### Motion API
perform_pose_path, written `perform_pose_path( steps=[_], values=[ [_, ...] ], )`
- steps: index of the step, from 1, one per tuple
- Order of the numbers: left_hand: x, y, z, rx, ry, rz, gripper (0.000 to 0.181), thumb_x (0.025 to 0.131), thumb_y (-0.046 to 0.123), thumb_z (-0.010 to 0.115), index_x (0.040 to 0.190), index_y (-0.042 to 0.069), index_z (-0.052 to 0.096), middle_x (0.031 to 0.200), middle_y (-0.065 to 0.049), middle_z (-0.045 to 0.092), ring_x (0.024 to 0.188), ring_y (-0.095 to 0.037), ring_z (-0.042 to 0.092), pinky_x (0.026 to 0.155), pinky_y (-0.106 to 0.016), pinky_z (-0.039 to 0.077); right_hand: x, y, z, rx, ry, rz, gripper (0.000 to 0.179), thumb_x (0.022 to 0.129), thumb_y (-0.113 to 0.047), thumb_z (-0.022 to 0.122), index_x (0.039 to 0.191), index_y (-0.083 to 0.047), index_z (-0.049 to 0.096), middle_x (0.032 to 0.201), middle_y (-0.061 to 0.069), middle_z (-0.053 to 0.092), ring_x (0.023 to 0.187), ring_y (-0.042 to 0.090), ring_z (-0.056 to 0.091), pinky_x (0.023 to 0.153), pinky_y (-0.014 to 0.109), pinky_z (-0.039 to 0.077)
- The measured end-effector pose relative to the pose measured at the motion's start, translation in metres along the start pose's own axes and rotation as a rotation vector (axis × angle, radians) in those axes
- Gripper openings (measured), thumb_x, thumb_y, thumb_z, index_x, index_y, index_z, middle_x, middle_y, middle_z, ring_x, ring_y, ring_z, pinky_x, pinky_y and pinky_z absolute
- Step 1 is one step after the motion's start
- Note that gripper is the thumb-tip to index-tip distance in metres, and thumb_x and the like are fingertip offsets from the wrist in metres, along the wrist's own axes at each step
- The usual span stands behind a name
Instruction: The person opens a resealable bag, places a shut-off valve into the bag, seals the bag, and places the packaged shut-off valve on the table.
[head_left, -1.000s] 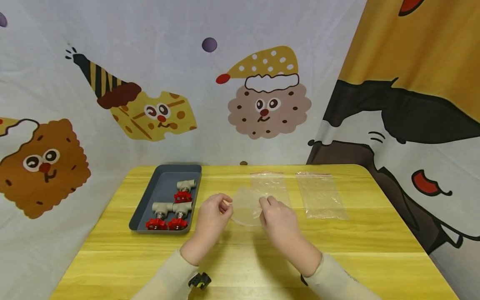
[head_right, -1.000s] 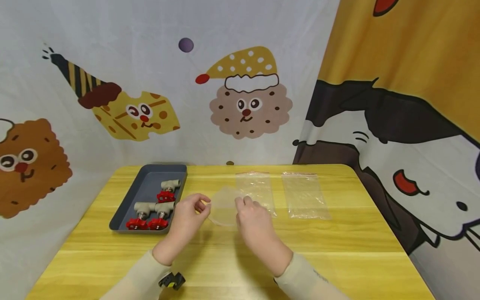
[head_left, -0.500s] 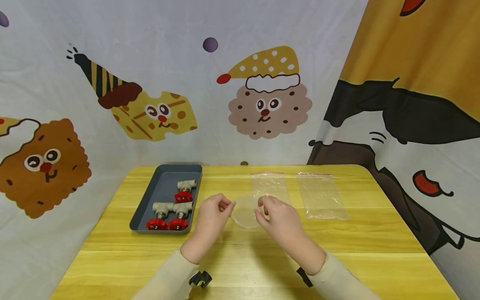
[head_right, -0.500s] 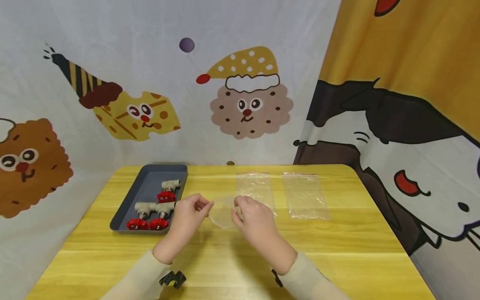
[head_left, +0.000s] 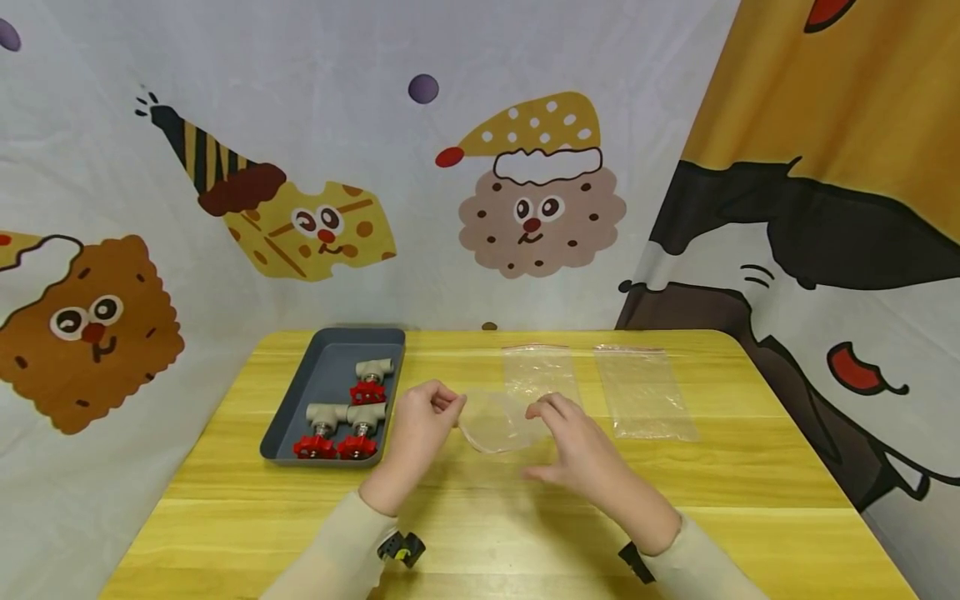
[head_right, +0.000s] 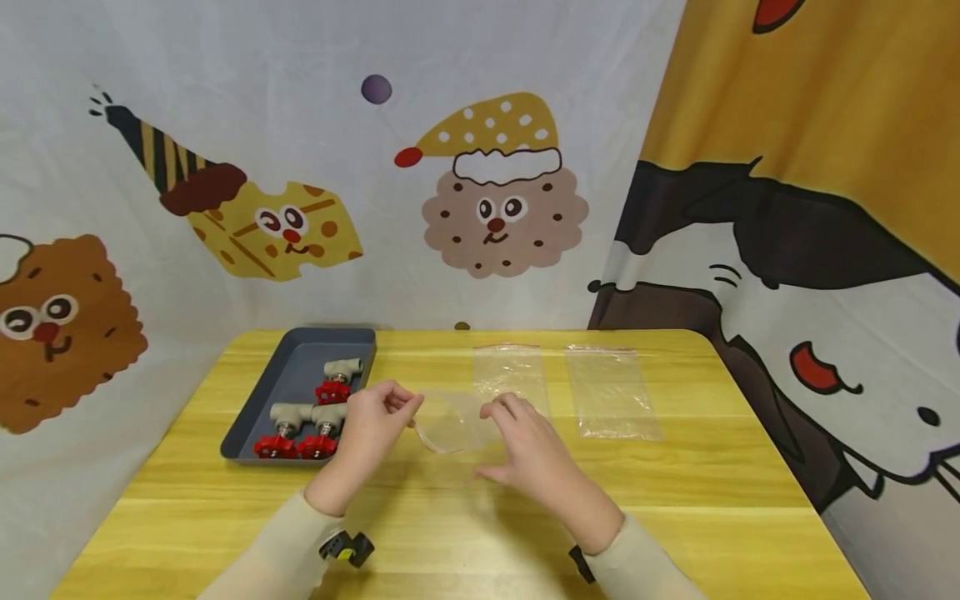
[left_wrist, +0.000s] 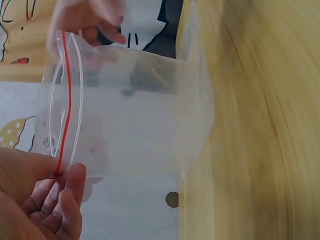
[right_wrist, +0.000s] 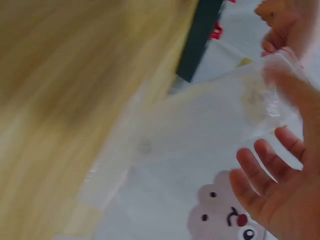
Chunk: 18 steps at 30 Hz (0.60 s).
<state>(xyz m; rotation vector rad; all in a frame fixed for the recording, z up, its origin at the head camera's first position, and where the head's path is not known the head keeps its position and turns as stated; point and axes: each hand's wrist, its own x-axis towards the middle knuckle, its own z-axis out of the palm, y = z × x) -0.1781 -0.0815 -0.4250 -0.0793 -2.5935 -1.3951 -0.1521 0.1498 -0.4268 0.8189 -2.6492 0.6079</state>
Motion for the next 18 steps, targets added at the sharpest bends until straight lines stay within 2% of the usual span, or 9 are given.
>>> perform_pose_path(
  steps=[3,8,13,18],
  values=[
    [0.001,-0.002,0.0,-0.051,-0.019,-0.029,0.014,0.086,0.02,0.07,0.077,0.011,0.066,0.066,0.0,0.063,0.051,-0.008,0.06,0.049,-0.024,0.049,-0.004,0.008,0.007,-0.021,0.015,-0.006,0.049,0.064,-0.021,0.088,0.102,-0.014,0.059,0.101,-0.004,0.056,0.091,0.013,0.057,0.076,0.03,0.052],
    [0.002,-0.004,-0.002,-0.056,-0.023,-0.031,0.014,0.086,0.022,0.07,0.078,0.011,0.067,0.066,0.0,0.063,0.052,-0.008,0.06,0.048,-0.024,0.049,-0.007,0.019,0.019,-0.064,0.119,-0.066,0.026,0.07,-0.01,0.083,0.085,-0.014,0.063,0.085,-0.007,0.061,0.079,0.01,0.059,0.068,0.025,0.052],
    [0.003,-0.006,-0.004,-0.032,0.0,-0.019,0.013,0.085,0.022,0.071,0.078,0.013,0.068,0.064,0.001,0.064,0.051,-0.007,0.06,0.045,-0.025,0.046,-0.007,0.023,0.022,-0.068,0.177,-0.093,0.022,0.07,-0.005,0.081,0.078,-0.015,0.064,0.078,-0.007,0.062,0.072,0.008,0.059,0.063,0.024,0.052],
    [0.003,-0.007,-0.004,-0.033,-0.003,-0.028,0.013,0.085,0.023,0.071,0.078,0.013,0.067,0.064,0.001,0.063,0.05,-0.007,0.06,0.044,-0.026,0.045,-0.006,0.02,0.022,-0.063,0.136,-0.077,0.028,0.071,-0.015,0.082,0.092,-0.014,0.064,0.092,-0.006,0.064,0.084,0.011,0.063,0.072,0.027,0.054]
  ],
)
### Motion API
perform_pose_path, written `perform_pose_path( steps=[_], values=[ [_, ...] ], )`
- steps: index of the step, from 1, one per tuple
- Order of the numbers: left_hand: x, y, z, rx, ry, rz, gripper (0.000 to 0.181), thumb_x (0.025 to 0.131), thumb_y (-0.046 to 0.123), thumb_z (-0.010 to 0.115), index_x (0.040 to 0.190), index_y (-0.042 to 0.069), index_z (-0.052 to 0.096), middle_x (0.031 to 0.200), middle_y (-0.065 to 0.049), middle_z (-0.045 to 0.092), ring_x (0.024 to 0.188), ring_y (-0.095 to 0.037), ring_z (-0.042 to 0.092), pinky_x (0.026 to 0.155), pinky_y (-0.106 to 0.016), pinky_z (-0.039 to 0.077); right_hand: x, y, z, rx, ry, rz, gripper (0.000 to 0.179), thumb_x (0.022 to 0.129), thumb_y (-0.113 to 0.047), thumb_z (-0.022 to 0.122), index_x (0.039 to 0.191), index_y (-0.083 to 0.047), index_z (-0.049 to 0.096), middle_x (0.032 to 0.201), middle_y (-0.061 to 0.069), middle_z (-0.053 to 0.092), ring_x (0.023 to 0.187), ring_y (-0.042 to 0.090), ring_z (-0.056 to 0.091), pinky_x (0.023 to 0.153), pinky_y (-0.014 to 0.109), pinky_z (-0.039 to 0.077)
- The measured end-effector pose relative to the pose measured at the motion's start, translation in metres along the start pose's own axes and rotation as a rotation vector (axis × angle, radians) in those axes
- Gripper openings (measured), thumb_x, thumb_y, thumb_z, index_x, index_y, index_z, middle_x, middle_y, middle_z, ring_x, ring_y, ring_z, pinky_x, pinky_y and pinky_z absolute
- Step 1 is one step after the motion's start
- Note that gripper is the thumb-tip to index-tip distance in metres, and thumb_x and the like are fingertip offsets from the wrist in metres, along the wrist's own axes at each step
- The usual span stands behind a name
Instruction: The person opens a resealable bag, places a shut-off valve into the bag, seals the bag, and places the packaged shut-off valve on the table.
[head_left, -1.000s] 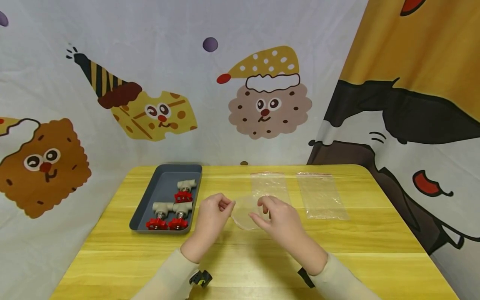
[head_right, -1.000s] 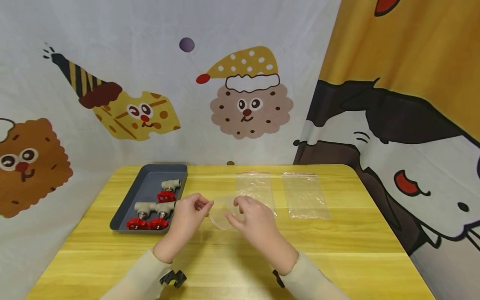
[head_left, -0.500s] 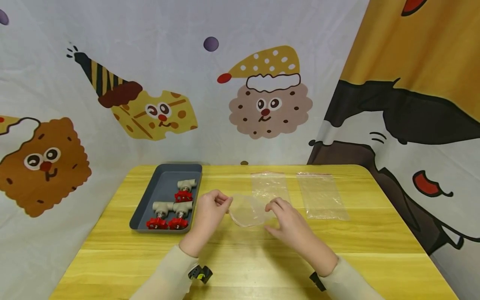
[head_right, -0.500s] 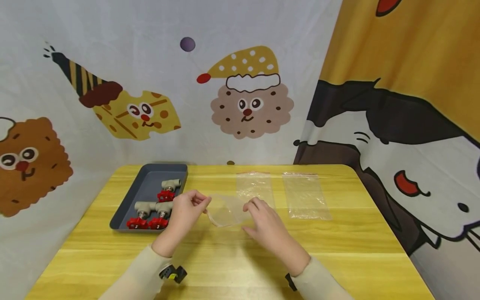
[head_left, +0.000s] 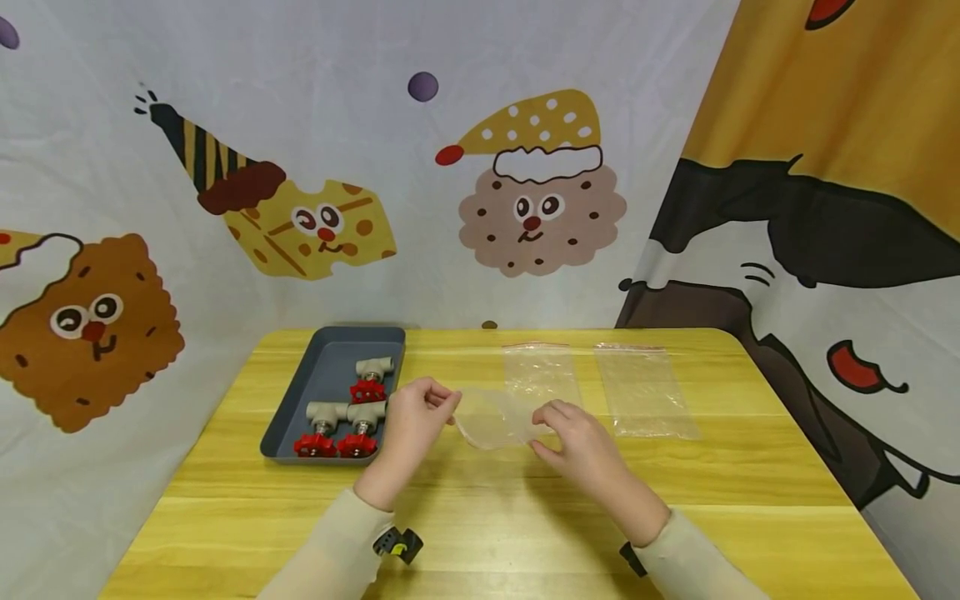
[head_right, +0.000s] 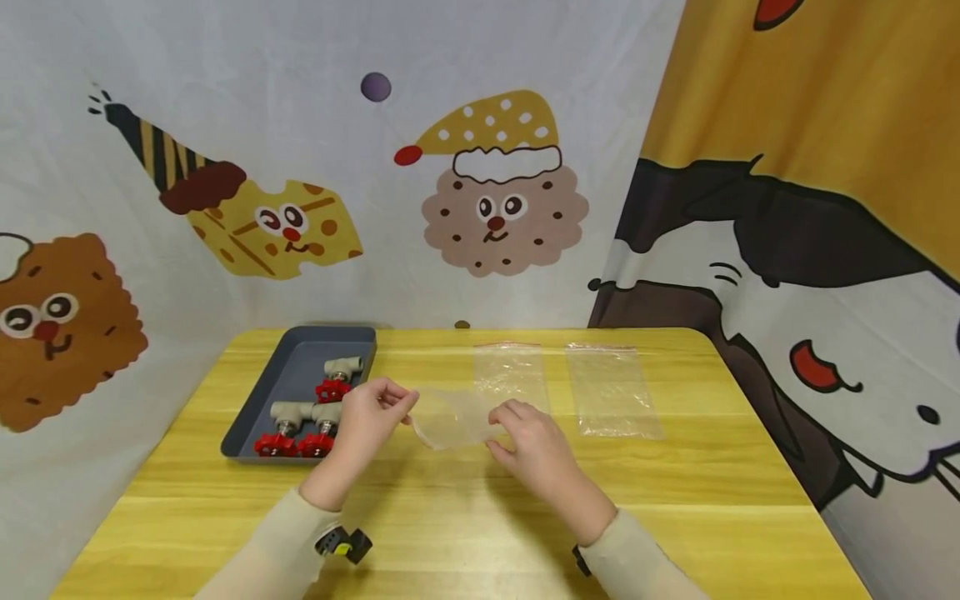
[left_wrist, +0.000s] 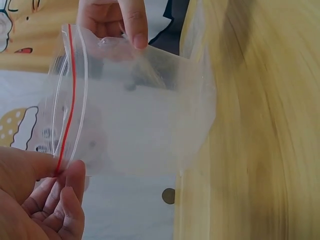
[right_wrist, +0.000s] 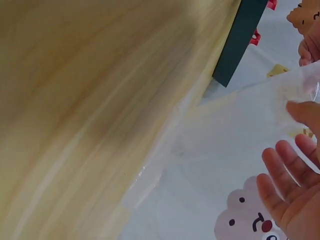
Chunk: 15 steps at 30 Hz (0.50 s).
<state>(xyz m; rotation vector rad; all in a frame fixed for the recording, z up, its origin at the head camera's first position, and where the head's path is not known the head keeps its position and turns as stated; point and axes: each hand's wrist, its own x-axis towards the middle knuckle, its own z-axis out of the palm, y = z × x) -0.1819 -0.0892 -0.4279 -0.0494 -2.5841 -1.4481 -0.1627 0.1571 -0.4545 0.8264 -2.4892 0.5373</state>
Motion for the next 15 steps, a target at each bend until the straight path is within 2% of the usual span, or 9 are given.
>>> perform_pose_path(
  steps=[4,9,15],
  values=[
    [-0.0003,0.0019,0.0018,-0.024,-0.029,-0.014,0.013,0.085,0.022,0.071,0.077,0.012,0.067,0.065,0.0,0.063,0.05,-0.008,0.06,0.044,-0.026,0.045,0.0008,-0.0024,0.0039,0.009,0.018,-0.042,0.033,0.071,-0.016,0.082,0.098,-0.014,0.064,0.099,-0.003,0.066,0.091,0.014,0.064,0.077,0.028,0.055],
    [-0.0011,0.0056,0.0037,-0.064,-0.051,-0.027,0.012,0.084,0.021,0.073,0.079,0.011,0.067,0.068,-0.001,0.064,0.052,-0.009,0.061,0.045,-0.026,0.046,0.0021,-0.0031,0.0093,0.025,0.124,-0.095,0.021,0.073,-0.005,0.079,0.089,-0.01,0.066,0.09,0.0,0.068,0.084,0.015,0.065,0.073,0.026,0.055],
    [-0.0011,0.0068,0.0021,-0.16,-0.061,-0.076,0.02,0.082,0.028,0.074,0.094,0.013,0.07,0.079,-0.003,0.063,0.059,-0.018,0.065,0.05,-0.027,0.048,0.0025,-0.0007,0.0105,0.055,0.181,-0.09,0.017,0.073,0.001,0.075,0.085,-0.008,0.066,0.085,0.0,0.068,0.08,0.015,0.065,0.067,0.025,0.055]
  ],
)
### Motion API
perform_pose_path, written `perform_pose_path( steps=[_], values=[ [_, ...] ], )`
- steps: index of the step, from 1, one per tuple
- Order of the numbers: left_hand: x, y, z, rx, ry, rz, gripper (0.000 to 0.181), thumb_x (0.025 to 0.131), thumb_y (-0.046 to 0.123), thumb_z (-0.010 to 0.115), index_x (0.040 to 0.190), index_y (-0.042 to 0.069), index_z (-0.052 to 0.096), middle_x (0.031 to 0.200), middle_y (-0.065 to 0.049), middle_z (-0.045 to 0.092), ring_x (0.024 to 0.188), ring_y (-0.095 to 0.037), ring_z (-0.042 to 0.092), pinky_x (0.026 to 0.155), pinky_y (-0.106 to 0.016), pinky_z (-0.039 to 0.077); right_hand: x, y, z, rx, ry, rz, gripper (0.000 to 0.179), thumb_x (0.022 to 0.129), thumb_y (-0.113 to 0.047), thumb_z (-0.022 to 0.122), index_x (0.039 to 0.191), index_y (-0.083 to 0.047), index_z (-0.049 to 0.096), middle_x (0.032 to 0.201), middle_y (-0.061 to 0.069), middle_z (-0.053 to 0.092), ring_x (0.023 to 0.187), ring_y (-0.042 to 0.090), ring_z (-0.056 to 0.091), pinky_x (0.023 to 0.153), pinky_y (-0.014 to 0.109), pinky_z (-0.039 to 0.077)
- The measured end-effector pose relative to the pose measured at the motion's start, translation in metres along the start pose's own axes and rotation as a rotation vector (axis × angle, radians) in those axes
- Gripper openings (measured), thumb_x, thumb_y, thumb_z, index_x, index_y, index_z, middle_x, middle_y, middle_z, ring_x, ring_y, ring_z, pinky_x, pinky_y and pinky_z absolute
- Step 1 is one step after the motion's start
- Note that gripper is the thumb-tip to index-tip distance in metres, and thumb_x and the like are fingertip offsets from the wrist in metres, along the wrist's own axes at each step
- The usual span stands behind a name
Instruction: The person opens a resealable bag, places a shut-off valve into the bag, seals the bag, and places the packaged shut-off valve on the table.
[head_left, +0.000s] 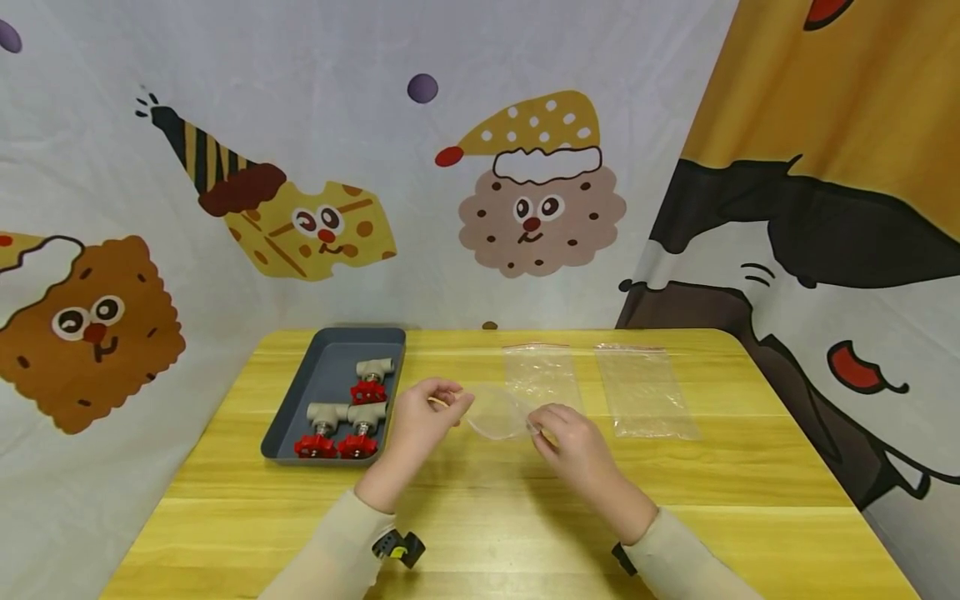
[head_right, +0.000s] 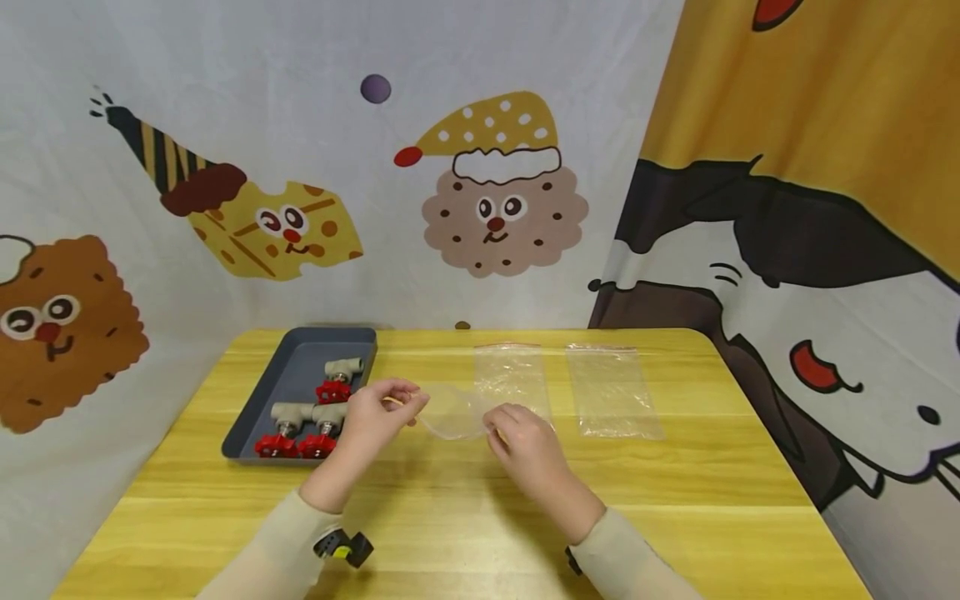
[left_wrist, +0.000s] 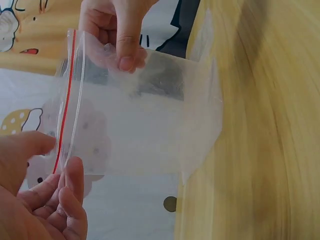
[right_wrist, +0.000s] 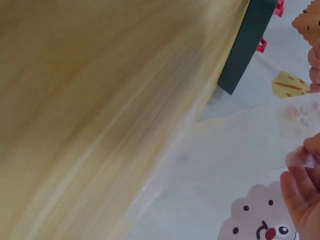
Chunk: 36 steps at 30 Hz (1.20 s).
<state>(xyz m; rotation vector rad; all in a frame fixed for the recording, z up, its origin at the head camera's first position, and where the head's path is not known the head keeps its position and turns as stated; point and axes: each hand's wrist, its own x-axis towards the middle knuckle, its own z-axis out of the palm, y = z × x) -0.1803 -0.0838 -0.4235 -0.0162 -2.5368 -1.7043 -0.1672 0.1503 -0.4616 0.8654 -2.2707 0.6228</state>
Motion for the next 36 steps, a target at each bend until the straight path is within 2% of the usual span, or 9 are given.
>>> perform_pose_path(
  steps=[5,7,10,14,18,24,28,32,36],
  values=[
    [0.001,-0.001,-0.01,-0.072,0.001,-0.022,0.028,0.087,0.038,0.067,0.107,0.018,0.068,0.092,-0.006,0.065,0.066,-0.019,0.067,0.053,-0.029,0.049,0.001,0.0,-0.002,0.0,0.007,0.026,0.022,0.07,0.003,0.076,0.086,-0.009,0.067,0.085,0.001,0.069,0.079,0.015,0.066,0.067,0.025,0.055],
    [0.003,-0.002,-0.017,-0.107,0.001,-0.052,0.031,0.09,0.039,0.063,0.11,0.017,0.067,0.096,-0.008,0.066,0.069,-0.018,0.068,0.057,-0.028,0.051,0.001,0.0,-0.003,-0.004,0.007,0.033,0.022,0.07,0.002,0.076,0.087,-0.009,0.067,0.086,0.001,0.069,0.08,0.015,0.066,0.068,0.025,0.055],
    [0.008,-0.003,-0.031,-0.203,-0.02,-0.161,0.034,0.092,0.039,0.059,0.115,0.014,0.065,0.101,-0.011,0.065,0.076,-0.017,0.069,0.064,-0.026,0.053,0.001,0.001,-0.003,-0.011,0.01,0.033,0.021,0.07,0.001,0.076,0.087,-0.01,0.067,0.085,0.001,0.069,0.08,0.015,0.066,0.068,0.024,0.055],
    [0.016,-0.009,-0.057,-0.297,-0.096,-0.304,0.04,0.096,0.036,0.052,0.127,0.01,0.056,0.111,-0.013,0.061,0.09,-0.018,0.068,0.073,-0.028,0.055,0.001,0.002,-0.003,-0.008,0.014,0.037,0.021,0.072,0.002,0.075,0.086,-0.011,0.067,0.085,0.0,0.068,0.08,0.014,0.065,0.068,0.023,0.055],
    [0.023,-0.022,-0.085,-0.283,-0.179,-0.359,0.05,0.099,0.035,0.047,0.139,0.006,0.043,0.122,-0.015,0.055,0.103,-0.019,0.064,0.084,-0.031,0.054,0.0,0.003,-0.002,-0.016,0.025,0.037,0.022,0.071,0.002,0.076,0.085,-0.012,0.067,0.085,-0.001,0.068,0.079,0.013,0.065,0.067,0.023,0.055],
    [0.037,-0.042,-0.126,-0.179,-0.284,-0.454,0.059,0.099,0.036,0.046,0.146,0.004,0.031,0.127,-0.018,0.052,0.1,-0.014,0.065,0.084,-0.03,0.054,0.001,0.003,-0.002,-0.012,0.025,0.039,0.021,0.071,0.001,0.076,0.085,-0.011,0.067,0.084,-0.001,0.068,0.079,0.013,0.065,0.066,0.024,0.055],
    [0.044,-0.051,-0.146,-0.033,-0.29,-0.477,0.061,0.099,0.035,0.045,0.145,-0.002,0.029,0.135,-0.025,0.046,0.103,-0.02,0.063,0.088,-0.035,0.052,0.001,0.002,-0.003,-0.016,0.021,0.041,0.02,0.072,0.0,0.076,0.085,-0.012,0.067,0.084,-0.001,0.068,0.079,0.013,0.065,0.066,0.023,0.055],
    [0.047,-0.058,-0.156,0.116,-0.263,-0.488,0.064,0.098,0.035,0.045,0.141,-0.009,0.029,0.131,-0.028,0.044,0.107,-0.033,0.055,0.091,-0.046,0.047,0.001,0.002,-0.004,-0.016,0.017,0.044,0.02,0.072,0.0,0.076,0.085,-0.011,0.067,0.084,-0.001,0.068,0.079,0.012,0.065,0.065,0.022,0.054],
    [0.046,-0.066,-0.16,0.266,-0.268,-0.488,0.061,0.097,0.036,0.046,0.135,-0.01,0.032,0.131,-0.03,0.039,0.114,-0.043,0.045,0.091,-0.053,0.044,0.002,0.002,-0.004,-0.012,0.011,0.046,0.021,0.071,0.001,0.076,0.086,-0.011,0.066,0.084,-0.001,0.068,0.079,0.013,0.065,0.065,0.022,0.054]
  ],
)
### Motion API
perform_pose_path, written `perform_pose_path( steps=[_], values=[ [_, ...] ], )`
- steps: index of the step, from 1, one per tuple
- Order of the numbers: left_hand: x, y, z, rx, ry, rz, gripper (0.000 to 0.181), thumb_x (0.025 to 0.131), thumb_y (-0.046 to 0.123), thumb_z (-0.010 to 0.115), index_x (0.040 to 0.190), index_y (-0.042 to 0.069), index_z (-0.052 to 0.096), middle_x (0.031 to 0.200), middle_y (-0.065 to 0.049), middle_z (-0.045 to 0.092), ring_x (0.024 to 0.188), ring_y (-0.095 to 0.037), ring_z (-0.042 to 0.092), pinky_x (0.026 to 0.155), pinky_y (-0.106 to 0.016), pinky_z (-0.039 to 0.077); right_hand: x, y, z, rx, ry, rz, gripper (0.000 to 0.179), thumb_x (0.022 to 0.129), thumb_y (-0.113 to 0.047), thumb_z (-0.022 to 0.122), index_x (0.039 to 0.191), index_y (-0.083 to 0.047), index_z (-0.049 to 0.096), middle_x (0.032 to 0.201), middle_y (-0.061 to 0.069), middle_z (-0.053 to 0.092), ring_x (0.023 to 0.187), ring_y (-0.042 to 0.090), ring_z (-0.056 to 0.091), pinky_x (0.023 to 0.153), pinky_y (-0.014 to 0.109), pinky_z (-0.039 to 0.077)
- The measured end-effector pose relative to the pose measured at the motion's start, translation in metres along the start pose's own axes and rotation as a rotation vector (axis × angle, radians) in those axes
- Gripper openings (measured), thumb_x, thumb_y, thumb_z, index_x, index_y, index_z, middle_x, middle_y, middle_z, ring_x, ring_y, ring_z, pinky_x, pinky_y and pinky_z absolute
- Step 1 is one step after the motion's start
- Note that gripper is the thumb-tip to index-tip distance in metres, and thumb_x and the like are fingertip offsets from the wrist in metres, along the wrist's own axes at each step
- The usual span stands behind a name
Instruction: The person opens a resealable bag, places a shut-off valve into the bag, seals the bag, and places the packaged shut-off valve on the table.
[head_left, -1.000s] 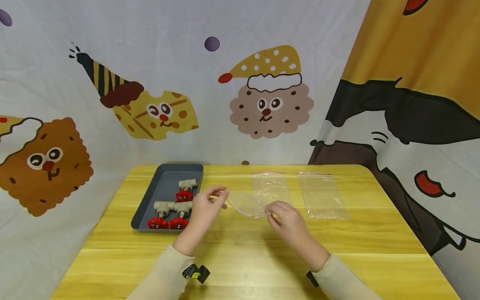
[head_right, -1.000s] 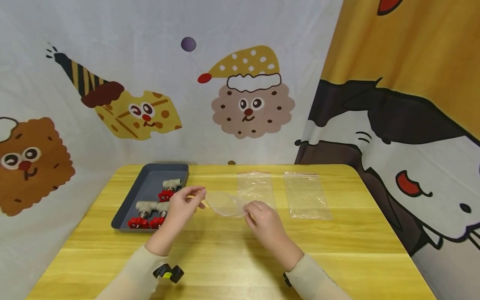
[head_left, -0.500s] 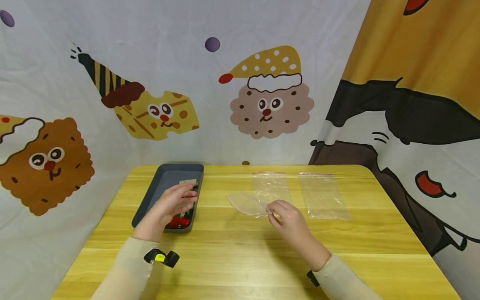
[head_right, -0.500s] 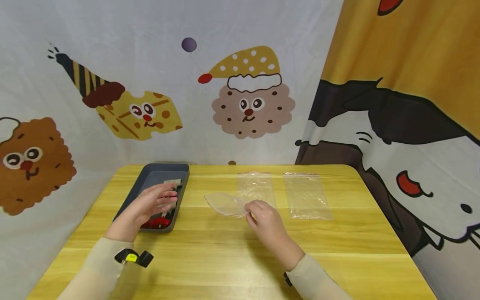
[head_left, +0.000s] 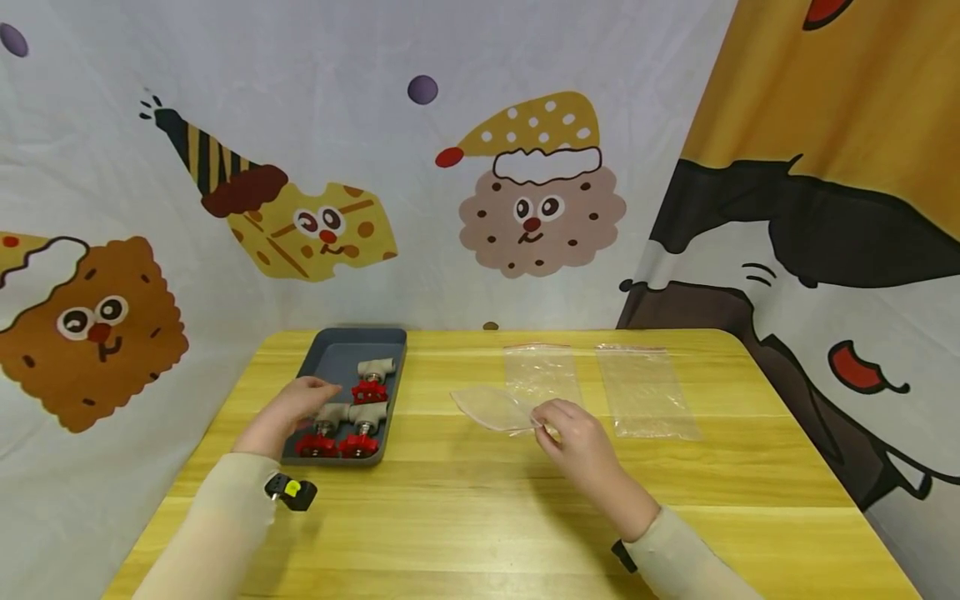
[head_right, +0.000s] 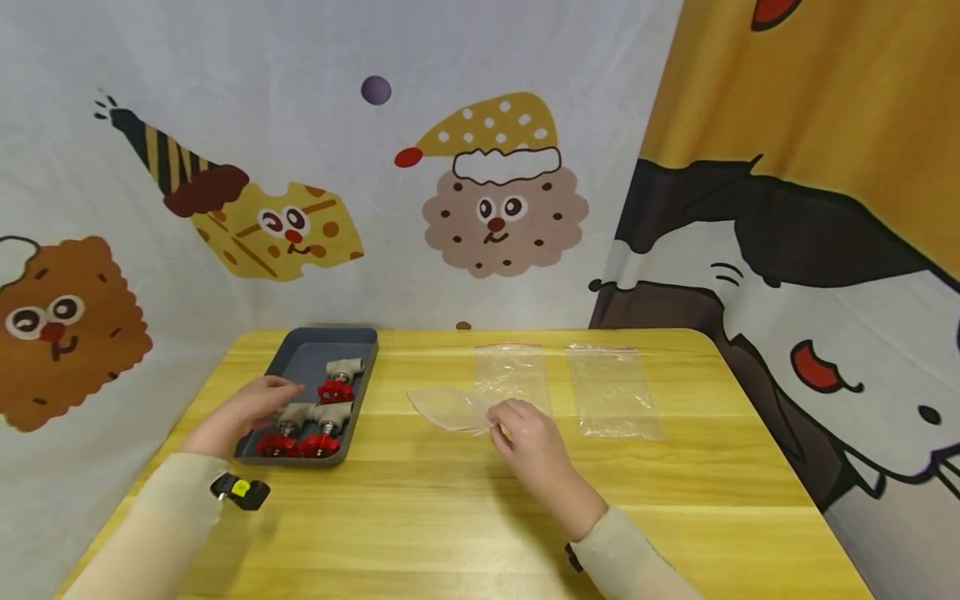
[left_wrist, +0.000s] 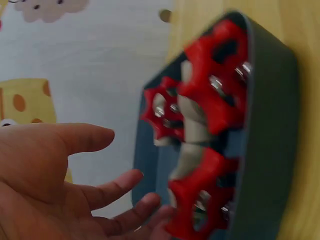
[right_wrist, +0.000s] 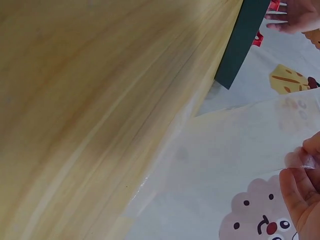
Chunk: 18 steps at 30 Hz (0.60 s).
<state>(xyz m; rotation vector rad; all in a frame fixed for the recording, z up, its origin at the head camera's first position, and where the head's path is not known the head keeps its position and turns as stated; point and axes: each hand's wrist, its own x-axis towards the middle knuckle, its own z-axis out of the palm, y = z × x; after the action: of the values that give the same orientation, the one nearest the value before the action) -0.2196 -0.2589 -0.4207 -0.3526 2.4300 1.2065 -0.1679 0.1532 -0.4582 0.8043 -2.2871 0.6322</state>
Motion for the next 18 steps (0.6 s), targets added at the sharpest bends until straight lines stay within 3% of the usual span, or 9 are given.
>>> perform_pose_path(
  steps=[7,10,14,18],
  values=[
    [0.003,-0.009,0.008,0.248,0.075,0.033,0.057,0.09,0.028,0.061,0.127,-0.009,0.038,0.131,-0.041,0.025,0.111,-0.051,0.039,0.08,-0.051,0.044,0.001,0.0,0.0,0.0,0.0,-0.008,0.018,0.074,0.0,0.074,0.086,-0.011,0.066,0.084,-0.001,0.067,0.079,0.013,0.064,0.065,0.023,0.054],
    [0.003,-0.008,0.012,0.347,0.103,0.033,0.06,0.087,0.029,0.066,0.128,-0.007,0.042,0.132,-0.042,0.019,0.111,-0.058,0.034,0.083,-0.056,0.042,0.001,0.0,0.001,-0.001,-0.002,-0.007,0.018,0.074,0.0,0.074,0.086,-0.011,0.066,0.084,-0.001,0.067,0.079,0.013,0.064,0.066,0.024,0.054],
    [0.01,-0.01,0.018,0.458,0.14,0.018,0.061,0.085,0.032,0.069,0.128,-0.004,0.046,0.129,-0.039,0.026,0.107,-0.06,0.036,0.084,-0.062,0.04,0.002,-0.001,0.002,0.0,-0.005,-0.006,0.019,0.073,0.0,0.075,0.086,-0.011,0.066,0.083,-0.001,0.067,0.079,0.014,0.065,0.067,0.024,0.055],
    [0.018,-0.014,0.022,0.481,0.13,0.021,0.056,0.084,0.025,0.07,0.128,-0.002,0.049,0.13,-0.038,0.029,0.111,-0.058,0.037,0.087,-0.063,0.04,0.001,-0.001,0.002,-0.002,-0.005,-0.002,0.02,0.073,0.0,0.075,0.085,-0.012,0.066,0.083,-0.001,0.067,0.079,0.014,0.065,0.067,0.024,0.055]
  ],
)
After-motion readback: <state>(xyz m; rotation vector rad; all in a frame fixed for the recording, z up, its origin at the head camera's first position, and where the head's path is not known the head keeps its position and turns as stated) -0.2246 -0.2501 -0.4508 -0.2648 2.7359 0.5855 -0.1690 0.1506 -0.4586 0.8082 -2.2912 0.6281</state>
